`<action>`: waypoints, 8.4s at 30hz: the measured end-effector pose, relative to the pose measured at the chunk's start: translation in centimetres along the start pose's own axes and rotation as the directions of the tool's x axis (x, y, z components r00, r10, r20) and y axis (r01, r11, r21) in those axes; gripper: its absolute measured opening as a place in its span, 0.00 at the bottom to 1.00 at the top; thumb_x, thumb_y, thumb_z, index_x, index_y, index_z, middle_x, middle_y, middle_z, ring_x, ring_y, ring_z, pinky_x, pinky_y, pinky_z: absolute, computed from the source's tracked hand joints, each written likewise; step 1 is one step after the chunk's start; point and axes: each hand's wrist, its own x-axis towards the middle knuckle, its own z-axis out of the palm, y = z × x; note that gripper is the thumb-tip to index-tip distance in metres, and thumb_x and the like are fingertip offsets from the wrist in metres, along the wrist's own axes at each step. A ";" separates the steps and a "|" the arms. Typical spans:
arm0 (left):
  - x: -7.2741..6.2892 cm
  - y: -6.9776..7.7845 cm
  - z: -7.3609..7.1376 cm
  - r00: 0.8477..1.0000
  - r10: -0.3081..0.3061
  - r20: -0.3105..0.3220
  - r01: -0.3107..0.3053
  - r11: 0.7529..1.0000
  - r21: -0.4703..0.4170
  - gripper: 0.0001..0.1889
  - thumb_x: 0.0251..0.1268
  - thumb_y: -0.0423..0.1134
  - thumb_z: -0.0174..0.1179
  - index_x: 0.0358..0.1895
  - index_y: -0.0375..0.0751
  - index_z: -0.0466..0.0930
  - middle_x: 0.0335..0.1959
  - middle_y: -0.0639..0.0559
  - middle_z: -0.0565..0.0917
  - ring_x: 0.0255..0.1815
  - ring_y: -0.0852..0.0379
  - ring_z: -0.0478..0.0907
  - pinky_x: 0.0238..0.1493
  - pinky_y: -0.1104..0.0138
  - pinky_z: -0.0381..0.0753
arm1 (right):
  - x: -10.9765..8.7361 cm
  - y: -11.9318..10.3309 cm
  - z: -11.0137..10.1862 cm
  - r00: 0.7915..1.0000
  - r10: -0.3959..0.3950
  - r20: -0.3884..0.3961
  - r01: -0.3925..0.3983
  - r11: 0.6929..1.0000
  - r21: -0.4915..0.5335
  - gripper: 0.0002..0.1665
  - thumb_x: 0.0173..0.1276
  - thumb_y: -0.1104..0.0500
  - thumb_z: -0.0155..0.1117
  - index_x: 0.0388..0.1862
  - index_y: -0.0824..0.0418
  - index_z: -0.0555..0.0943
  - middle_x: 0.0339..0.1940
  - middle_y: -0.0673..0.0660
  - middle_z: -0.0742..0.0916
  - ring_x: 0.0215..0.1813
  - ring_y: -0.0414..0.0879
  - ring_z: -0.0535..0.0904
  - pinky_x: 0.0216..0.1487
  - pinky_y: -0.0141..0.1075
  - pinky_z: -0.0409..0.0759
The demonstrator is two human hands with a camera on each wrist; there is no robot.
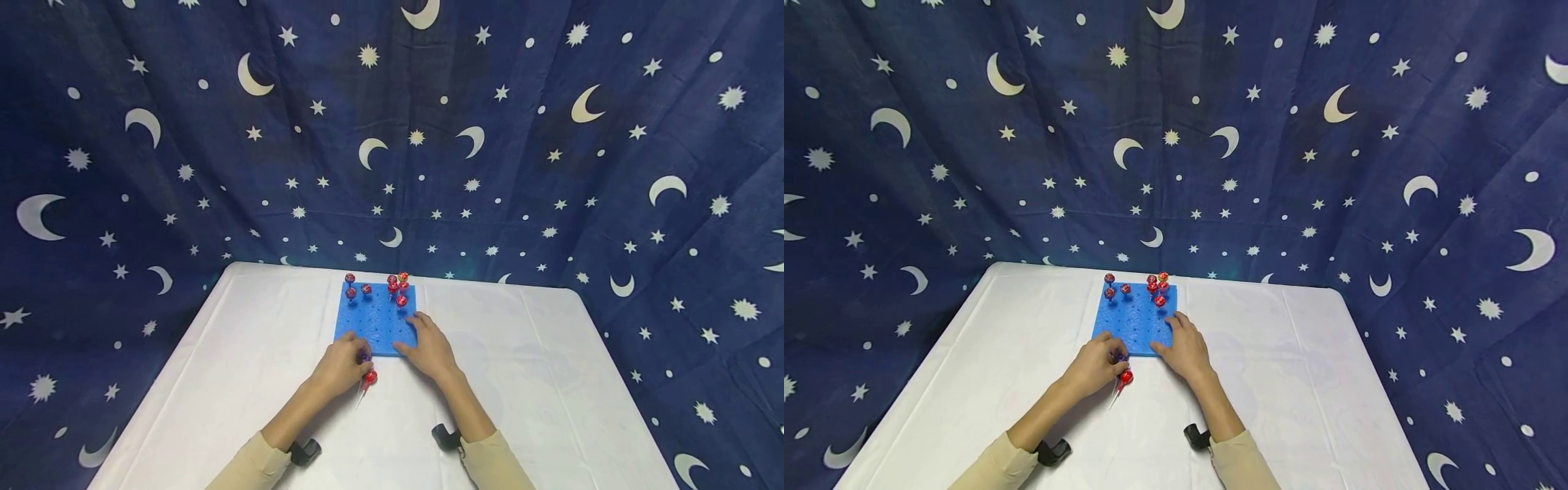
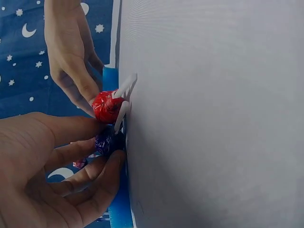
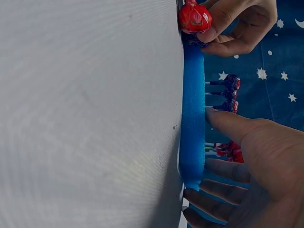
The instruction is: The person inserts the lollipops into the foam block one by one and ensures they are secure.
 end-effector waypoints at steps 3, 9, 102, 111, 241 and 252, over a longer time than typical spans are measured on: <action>-0.1 0.0 0.1 1.000 0.011 -0.003 -0.011 1.000 -0.004 0.07 0.56 0.36 0.77 0.33 0.45 0.86 0.31 0.54 0.76 0.27 0.63 0.72 0.26 0.72 0.74 | -0.1 0.0 0.0 1.000 -0.006 -0.002 0.006 1.000 0.006 0.43 0.66 0.39 0.75 0.73 0.59 0.76 0.77 0.63 0.74 0.77 0.62 0.70 0.73 0.58 0.73; -0.1 -0.1 0.1 1.000 0.013 0.004 -0.013 1.000 -0.026 0.08 0.55 0.34 0.75 0.32 0.45 0.83 0.32 0.55 0.76 0.28 0.62 0.72 0.26 0.72 0.75 | -0.1 0.1 0.1 1.000 -0.002 0.001 0.002 1.000 0.007 0.43 0.66 0.38 0.75 0.73 0.59 0.76 0.78 0.62 0.73 0.77 0.61 0.70 0.74 0.57 0.72; 7.5 -2.5 -3.7 0.900 0.092 -0.425 -0.171 0.974 -0.150 0.25 0.62 0.23 0.72 0.61 0.38 0.77 0.49 0.41 0.82 0.46 0.45 0.85 0.51 0.53 0.88 | 0.1 0.2 0.2 1.000 -0.005 -0.016 0.004 1.000 -0.022 0.43 0.67 0.38 0.74 0.73 0.59 0.77 0.77 0.62 0.74 0.76 0.61 0.71 0.72 0.57 0.74; 8.0 -3.0 -3.0 0.899 0.091 -0.428 -0.178 0.970 -0.168 0.22 0.62 0.24 0.72 0.58 0.36 0.79 0.47 0.43 0.82 0.45 0.46 0.85 0.50 0.55 0.88 | -0.1 0.1 0.1 1.000 0.000 -0.011 0.000 1.000 -0.018 0.43 0.66 0.38 0.75 0.72 0.59 0.77 0.77 0.63 0.74 0.76 0.61 0.71 0.72 0.58 0.75; 0.4 0.4 -1.2 0.944 0.272 0.185 -0.266 0.962 -0.057 0.13 0.68 0.42 0.73 0.52 0.43 0.88 0.46 0.50 0.83 0.41 0.55 0.83 0.44 0.64 0.87 | 0.0 -0.2 0.3 0.999 -0.032 -0.032 0.032 0.999 0.008 0.42 0.67 0.38 0.75 0.72 0.60 0.77 0.76 0.63 0.75 0.75 0.62 0.72 0.71 0.58 0.75; -0.6 0.2 -0.5 0.946 0.220 0.239 -0.223 0.975 -0.017 0.07 0.65 0.41 0.75 0.41 0.45 0.87 0.38 0.58 0.81 0.34 0.66 0.76 0.35 0.74 0.81 | -0.3 -0.2 0.7 0.999 -0.021 -0.039 0.021 1.000 0.019 0.41 0.67 0.39 0.75 0.72 0.60 0.77 0.76 0.62 0.75 0.76 0.62 0.72 0.73 0.57 0.73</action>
